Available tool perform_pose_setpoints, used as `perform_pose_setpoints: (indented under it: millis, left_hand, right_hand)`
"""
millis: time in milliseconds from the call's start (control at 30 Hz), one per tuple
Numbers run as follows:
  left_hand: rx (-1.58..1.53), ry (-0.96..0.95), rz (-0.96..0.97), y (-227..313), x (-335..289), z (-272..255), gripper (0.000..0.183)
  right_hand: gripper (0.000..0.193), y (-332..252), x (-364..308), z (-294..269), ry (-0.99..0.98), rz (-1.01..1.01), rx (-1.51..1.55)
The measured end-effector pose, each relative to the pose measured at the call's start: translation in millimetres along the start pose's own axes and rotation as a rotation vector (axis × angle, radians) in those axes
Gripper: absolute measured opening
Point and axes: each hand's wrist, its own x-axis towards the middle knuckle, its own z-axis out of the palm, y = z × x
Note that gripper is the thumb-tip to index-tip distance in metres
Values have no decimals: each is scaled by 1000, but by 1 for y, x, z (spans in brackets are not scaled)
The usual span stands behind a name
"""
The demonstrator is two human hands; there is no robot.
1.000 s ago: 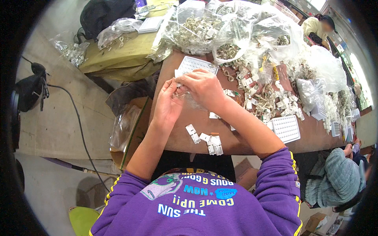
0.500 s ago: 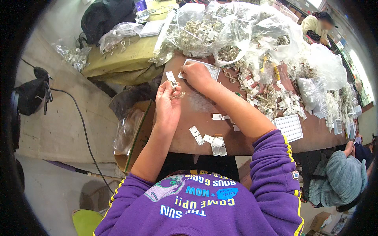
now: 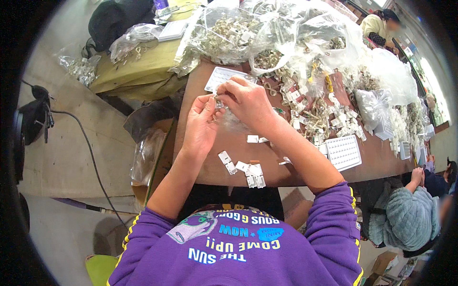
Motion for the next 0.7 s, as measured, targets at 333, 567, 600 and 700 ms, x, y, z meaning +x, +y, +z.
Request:
perform_pose_setpoints:
  millis: [333,567,600,700]
  left_hand:
    - [128,-67,36,0,-1,1,9]
    - [-147,-41,-33,4,0,-4,11]
    - [-155,-29,-31,5,0,-4,11]
    - [-184,-35,-51,6,-1,-4,13]
  right_hand:
    - [12,11,3,-15,-223,183,163]
    - [11,4,-8,3,35,-136,-105]
    - [12,2,-10,5,36,-138,-112]
    - [13,-2,-7,6,42,-106,-58]
